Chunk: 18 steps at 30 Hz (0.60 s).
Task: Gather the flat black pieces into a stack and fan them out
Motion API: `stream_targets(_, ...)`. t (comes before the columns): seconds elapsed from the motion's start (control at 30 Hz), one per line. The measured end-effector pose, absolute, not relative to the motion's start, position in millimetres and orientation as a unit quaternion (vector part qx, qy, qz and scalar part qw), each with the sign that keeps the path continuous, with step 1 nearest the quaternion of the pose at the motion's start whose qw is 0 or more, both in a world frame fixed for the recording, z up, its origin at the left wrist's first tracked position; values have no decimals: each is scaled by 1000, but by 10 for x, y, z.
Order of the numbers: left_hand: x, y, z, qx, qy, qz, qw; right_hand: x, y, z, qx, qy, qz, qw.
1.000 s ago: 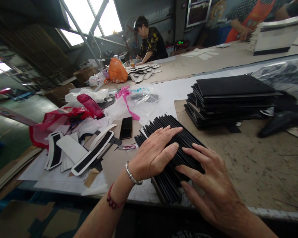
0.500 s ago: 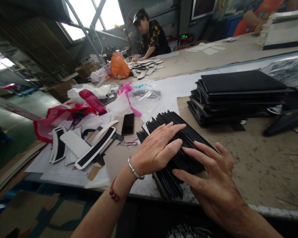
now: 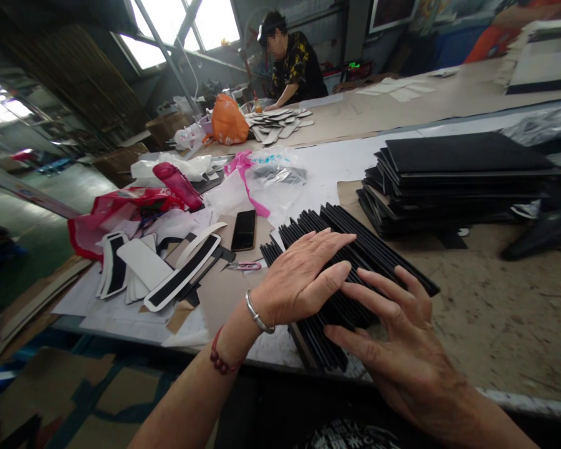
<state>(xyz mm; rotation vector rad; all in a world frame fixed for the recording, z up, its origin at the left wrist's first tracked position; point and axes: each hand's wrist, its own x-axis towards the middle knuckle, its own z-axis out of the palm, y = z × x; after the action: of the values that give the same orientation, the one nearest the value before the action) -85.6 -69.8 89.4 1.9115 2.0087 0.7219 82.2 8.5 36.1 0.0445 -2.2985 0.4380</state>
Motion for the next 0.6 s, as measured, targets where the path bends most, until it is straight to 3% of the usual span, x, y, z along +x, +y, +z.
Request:
stream_targets(0.17,-854,-706,897,661,695,251,133,854,82,400,37,-911,208,354)
stream_targets(0.6,-851,-719,900,663,695,248,126,820,-23,427,19,-898,221,380)
